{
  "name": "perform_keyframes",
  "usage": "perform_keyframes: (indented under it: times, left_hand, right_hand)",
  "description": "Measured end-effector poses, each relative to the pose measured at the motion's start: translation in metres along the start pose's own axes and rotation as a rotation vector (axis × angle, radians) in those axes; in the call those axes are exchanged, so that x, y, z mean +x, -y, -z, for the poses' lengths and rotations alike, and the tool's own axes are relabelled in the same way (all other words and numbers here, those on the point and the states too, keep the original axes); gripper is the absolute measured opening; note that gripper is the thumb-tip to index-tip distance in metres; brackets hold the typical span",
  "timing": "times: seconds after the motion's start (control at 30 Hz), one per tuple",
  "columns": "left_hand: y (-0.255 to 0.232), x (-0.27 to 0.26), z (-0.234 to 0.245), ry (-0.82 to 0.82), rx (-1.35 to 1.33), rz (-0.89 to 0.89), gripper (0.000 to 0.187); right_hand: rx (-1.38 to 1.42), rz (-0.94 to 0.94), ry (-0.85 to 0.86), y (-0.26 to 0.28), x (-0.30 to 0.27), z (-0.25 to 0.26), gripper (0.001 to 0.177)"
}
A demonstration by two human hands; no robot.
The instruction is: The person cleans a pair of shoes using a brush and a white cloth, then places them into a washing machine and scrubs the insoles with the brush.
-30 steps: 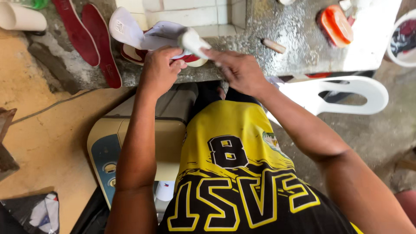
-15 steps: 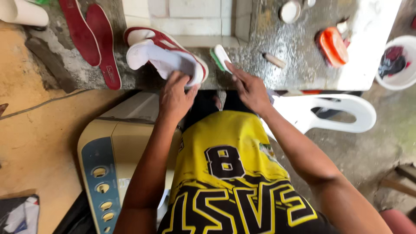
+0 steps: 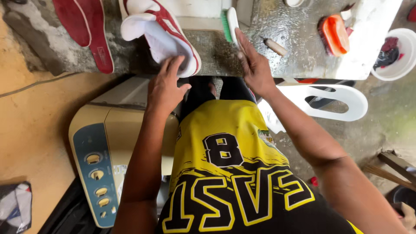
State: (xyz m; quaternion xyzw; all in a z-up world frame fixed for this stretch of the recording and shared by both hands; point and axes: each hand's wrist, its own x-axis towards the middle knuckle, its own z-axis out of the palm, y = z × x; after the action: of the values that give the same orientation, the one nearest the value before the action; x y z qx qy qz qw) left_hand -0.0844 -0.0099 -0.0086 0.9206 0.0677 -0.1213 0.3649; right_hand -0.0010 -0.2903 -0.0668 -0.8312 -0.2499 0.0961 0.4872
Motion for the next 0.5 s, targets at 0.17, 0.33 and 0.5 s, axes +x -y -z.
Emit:
perform_keyframes:
  times: [0.17, 0.33, 0.5]
  left_hand:
    - [-0.031, -0.003, 0.022, 0.001, 0.042, 0.099, 0.068]
    - [-0.028, 0.003, 0.026, -0.176, -0.079, -0.134, 0.059]
    - [-0.015, 0.013, 0.015, -0.269, -0.099, -0.201, 0.048]
  right_hand:
    - [-0.292, -0.444, 0.185, -0.017, -0.007, -0.008, 0.031]
    - [-0.336, -0.156, -0.026, -0.026, -0.008, -0.026, 0.016]
    - [-0.639, -0.223, -0.017, -0.02, 0.011, -0.038, 0.032]
